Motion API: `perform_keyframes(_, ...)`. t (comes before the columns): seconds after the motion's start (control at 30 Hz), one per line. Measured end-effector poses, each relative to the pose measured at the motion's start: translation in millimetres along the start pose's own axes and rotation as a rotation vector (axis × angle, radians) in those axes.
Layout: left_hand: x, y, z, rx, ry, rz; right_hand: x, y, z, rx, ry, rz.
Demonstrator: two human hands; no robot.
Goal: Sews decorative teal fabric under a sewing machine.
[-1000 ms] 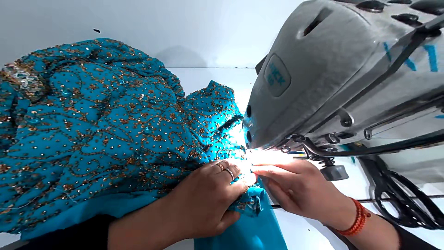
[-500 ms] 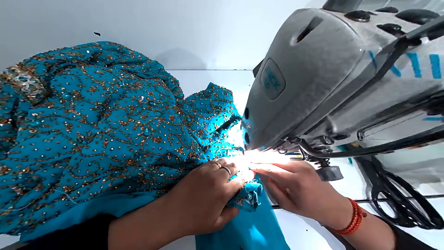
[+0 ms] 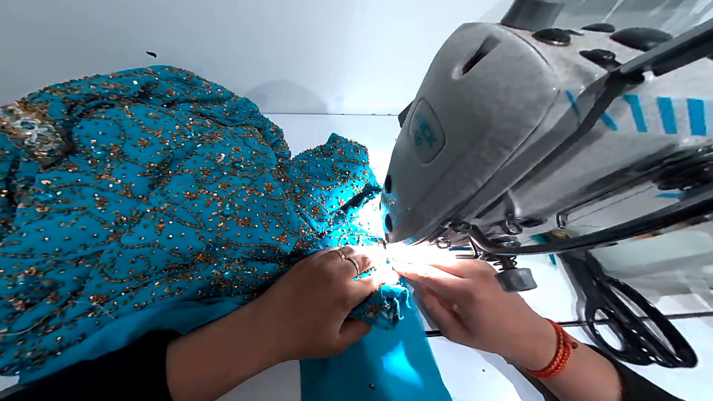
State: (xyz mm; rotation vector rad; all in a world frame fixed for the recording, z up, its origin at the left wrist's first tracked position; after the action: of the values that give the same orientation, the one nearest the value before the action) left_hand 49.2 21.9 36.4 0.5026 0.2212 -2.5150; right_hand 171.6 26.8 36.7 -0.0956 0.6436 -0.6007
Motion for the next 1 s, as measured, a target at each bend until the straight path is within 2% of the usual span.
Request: perform_keyframes(1.0,-2.6,-7.4,-1.7,-0.008,-0.009,0.010,-0.3,-0.7,-1.6,0.093,-0.010,-0.018)
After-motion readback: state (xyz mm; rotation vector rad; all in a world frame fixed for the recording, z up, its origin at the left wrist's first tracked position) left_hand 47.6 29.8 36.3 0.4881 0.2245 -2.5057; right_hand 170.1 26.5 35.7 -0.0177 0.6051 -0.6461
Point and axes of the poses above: each hand's wrist, its own x-axis away from the middle knuckle, its own z-axis out of the back of the hand, y = z × x, the point moved 10 cm from there along -x, towards the middle knuckle, and after that the axes turned 9 degrees about -x, right-handed, at the moved point
